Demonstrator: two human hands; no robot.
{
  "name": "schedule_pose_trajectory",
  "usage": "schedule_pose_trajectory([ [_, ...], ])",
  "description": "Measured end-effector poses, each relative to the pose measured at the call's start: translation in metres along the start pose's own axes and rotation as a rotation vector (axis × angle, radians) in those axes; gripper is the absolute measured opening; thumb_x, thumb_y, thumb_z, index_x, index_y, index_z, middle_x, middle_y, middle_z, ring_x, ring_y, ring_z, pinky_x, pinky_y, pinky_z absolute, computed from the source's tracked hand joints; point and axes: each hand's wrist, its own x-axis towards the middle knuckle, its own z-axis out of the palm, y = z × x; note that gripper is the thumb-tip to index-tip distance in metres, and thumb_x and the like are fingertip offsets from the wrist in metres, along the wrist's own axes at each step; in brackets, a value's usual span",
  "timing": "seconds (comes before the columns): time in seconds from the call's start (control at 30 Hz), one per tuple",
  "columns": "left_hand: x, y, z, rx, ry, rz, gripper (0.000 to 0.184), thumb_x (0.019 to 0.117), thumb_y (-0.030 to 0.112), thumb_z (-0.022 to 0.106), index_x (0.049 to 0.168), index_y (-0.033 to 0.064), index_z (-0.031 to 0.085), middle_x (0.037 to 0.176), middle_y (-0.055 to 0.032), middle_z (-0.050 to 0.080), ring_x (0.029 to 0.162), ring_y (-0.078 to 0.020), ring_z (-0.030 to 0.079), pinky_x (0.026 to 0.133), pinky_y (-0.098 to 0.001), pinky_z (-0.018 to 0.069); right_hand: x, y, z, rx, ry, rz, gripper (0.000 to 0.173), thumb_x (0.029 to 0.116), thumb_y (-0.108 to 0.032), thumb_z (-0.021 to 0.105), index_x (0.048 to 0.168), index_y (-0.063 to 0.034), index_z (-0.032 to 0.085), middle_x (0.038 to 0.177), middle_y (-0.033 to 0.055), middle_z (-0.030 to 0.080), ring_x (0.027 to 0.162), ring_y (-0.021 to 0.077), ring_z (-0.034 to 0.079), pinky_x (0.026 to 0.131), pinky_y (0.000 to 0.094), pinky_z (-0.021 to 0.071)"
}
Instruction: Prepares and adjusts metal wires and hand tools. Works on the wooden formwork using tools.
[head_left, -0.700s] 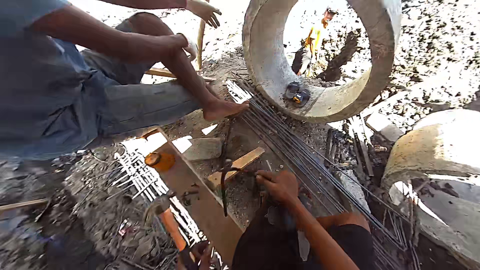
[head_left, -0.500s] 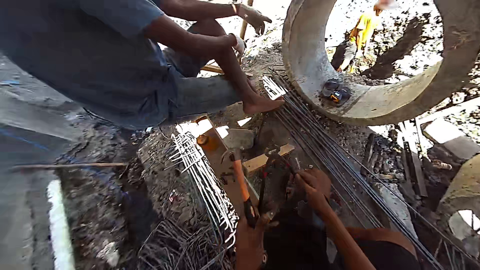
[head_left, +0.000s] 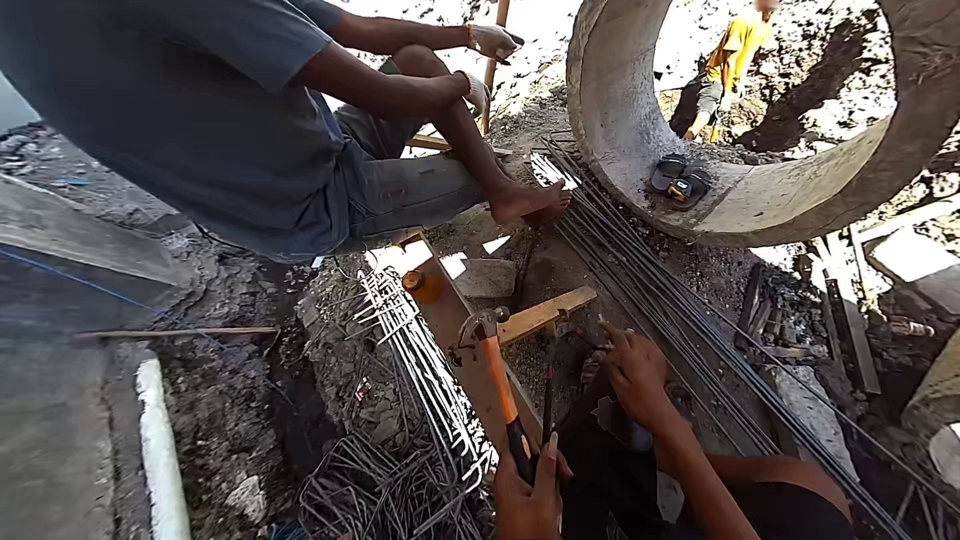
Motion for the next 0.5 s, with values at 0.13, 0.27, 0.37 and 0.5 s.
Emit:
schedule_pose_trajectory([
  [0.13, 0.013, -0.032, 0.010, 0.099, 0.105, 0.063, 0.017, 0.0961, 0.001, 0.058, 0.109, -0.0047, 0.050, 0.070, 0.0009, 0.063, 0.047, -0.0001, 0.051, 0.044, -0.0173, 0.0447, -0.026, -0.063, 0.033, 0.503, -0.106, 0.132, 0.050, 0.1066, -0.029, 0.043, 0.145, 0.0037, 0.049, 0.117, 0.0111, 0.070, 0.104, 0.0168, 0.068, 0.094, 0.0363, 0.0557],
  [0.27, 0.022, -0.064, -0.002, 0.295, 0.079, 0.138, 0.027, 0.0931, 0.012, 0.063, 0.108, -0.0092, 0.056, 0.073, 0.0006, 0.057, 0.062, -0.0009, 0.056, 0.062, -0.0200, 0.0508, -0.010, -0.080, 0.055, 0.358, -0.283, 0.243, 0.032, 0.1059, -0.012, 0.047, 0.132, 0.0003, 0.060, 0.092, 0.0089, 0.067, 0.075, 0.0157, 0.065, 0.072, 0.0343, 0.0567],
  [0.37, 0.017, -0.068, -0.037, 0.415, 0.004, 0.116, 0.034, 0.1011, 0.018, 0.057, 0.114, -0.0131, 0.058, 0.082, -0.0079, 0.072, 0.071, -0.0111, 0.071, 0.072, -0.0297, 0.0603, 0.030, -0.060, 0.045, -0.291, -0.455, 0.251, 0.039, 0.1098, -0.018, 0.042, 0.145, -0.0116, 0.057, 0.129, 0.0204, 0.065, 0.117, 0.0375, 0.065, 0.099, 0.0582, 0.0494],
  [0.5, 0.016, -0.074, -0.081, 0.561, 0.014, -0.071, 0.036, 0.1061, 0.028, 0.047, 0.112, -0.0055, 0.060, 0.063, -0.0005, 0.051, 0.050, -0.0112, 0.049, 0.052, -0.0314, 0.0473, 0.063, -0.030, 0.045, -0.551, -0.690, 0.085, 0.040, 0.1110, -0.030, 0.041, 0.142, -0.0163, 0.061, 0.127, 0.0202, 0.068, 0.120, 0.0419, 0.063, 0.101, 0.0629, 0.0458],
])
